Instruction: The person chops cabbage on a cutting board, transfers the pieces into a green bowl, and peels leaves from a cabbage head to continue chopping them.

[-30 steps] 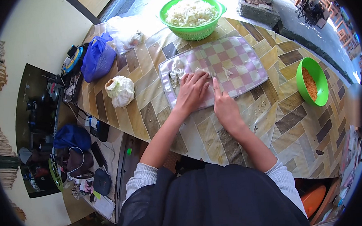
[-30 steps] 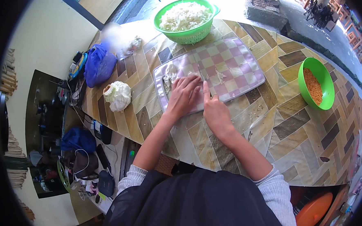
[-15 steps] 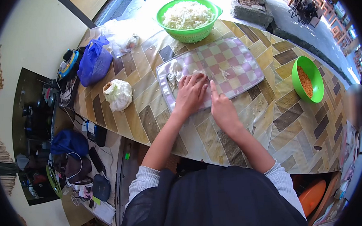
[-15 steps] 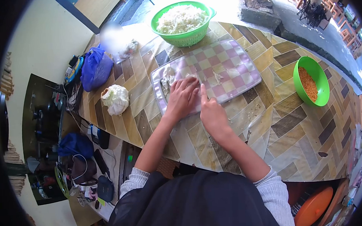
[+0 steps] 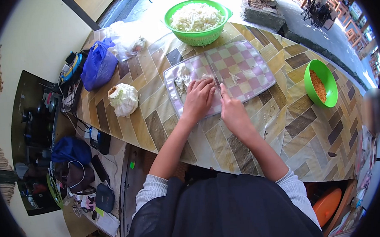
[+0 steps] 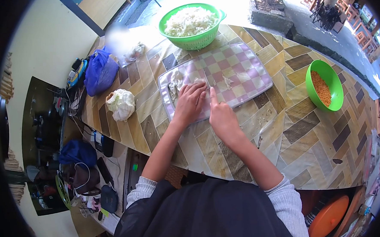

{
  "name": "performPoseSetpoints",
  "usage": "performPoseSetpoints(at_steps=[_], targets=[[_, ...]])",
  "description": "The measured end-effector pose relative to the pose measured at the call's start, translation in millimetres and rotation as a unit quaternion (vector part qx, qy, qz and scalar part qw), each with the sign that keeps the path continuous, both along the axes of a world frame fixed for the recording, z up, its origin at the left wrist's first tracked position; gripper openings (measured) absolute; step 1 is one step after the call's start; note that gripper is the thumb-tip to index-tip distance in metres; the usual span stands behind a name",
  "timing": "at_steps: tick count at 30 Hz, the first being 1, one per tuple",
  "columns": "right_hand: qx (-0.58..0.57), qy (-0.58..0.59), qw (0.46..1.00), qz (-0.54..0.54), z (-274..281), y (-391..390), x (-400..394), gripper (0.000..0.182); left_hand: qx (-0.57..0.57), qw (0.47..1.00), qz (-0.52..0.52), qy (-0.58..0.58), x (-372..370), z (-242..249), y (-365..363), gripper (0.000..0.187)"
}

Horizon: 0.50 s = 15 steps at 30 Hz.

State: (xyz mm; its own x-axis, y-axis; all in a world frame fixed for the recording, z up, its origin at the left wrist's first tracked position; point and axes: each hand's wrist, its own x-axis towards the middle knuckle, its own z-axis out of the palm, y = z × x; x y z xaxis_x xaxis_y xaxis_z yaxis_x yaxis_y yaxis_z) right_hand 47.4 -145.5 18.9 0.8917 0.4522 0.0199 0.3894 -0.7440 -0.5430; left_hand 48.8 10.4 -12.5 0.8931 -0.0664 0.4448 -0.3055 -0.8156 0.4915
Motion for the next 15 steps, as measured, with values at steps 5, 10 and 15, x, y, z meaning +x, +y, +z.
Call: performPoseSetpoints(at_steps=[5,10,15], targets=[[-0.007,-0.053,0.998,-0.028,-15,10,-5,0.050,-0.002,1.000,0.000,0.005,0,1,0,0.029],[0.037,0.000,0.999,-0.003,0,8,21,0.053,-0.044,0.999,0.001,0.020,1,4,2,0.029],[0.026,0.028,0.999,0.010,14,0,9,0.061,-0.070,0.997,0.007,0.018,4,1,3,0.029]])
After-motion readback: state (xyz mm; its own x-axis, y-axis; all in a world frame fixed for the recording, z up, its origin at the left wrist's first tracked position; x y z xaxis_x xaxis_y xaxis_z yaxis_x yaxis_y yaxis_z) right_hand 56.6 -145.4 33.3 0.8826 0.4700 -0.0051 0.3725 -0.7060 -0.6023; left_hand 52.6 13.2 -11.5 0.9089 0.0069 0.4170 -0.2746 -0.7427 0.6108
